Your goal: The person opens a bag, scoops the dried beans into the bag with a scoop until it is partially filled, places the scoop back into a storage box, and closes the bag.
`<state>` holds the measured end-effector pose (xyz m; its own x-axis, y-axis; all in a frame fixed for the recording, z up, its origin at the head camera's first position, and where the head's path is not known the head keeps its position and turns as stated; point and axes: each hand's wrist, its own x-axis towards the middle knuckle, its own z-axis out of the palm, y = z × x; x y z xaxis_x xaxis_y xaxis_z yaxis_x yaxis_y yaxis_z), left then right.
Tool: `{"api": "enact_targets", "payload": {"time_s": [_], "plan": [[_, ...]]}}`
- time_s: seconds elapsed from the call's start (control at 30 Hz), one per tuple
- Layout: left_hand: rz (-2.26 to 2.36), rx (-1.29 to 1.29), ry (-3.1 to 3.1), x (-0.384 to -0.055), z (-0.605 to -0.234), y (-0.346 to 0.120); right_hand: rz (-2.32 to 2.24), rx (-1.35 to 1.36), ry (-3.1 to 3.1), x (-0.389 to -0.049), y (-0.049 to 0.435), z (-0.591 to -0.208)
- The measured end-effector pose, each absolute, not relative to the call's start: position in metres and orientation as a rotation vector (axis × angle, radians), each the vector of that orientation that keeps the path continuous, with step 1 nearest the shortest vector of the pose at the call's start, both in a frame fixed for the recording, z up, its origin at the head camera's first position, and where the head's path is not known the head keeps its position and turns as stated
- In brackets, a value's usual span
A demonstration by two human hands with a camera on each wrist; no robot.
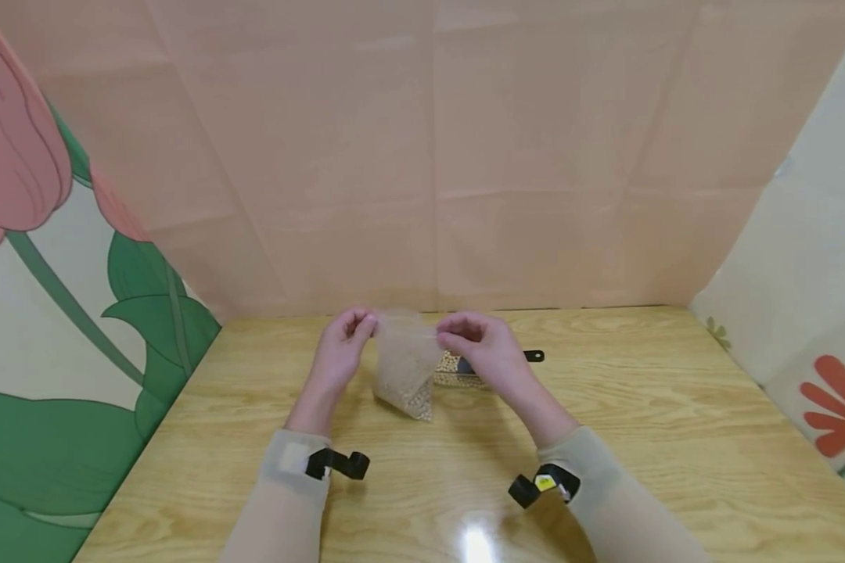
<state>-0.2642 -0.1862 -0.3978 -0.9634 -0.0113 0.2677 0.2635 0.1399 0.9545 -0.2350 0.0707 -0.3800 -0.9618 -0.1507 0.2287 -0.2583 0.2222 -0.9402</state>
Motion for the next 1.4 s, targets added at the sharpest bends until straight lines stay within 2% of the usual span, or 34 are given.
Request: {"api": "enact_targets", "payload": {"time_s": [0.77, 1.4], "plan": [[-1.521, -0.375, -2.412, -0.246, -0.383, -0.195, 1.823, 0.310, -2.384, -0.239, 0.085, -0.382], [-1.458, -0.491, -2.487, -0.241, -0.376, -0.195, 1.809, 0.326, -2.386, -0.241, 0.077, -0.383]]}}
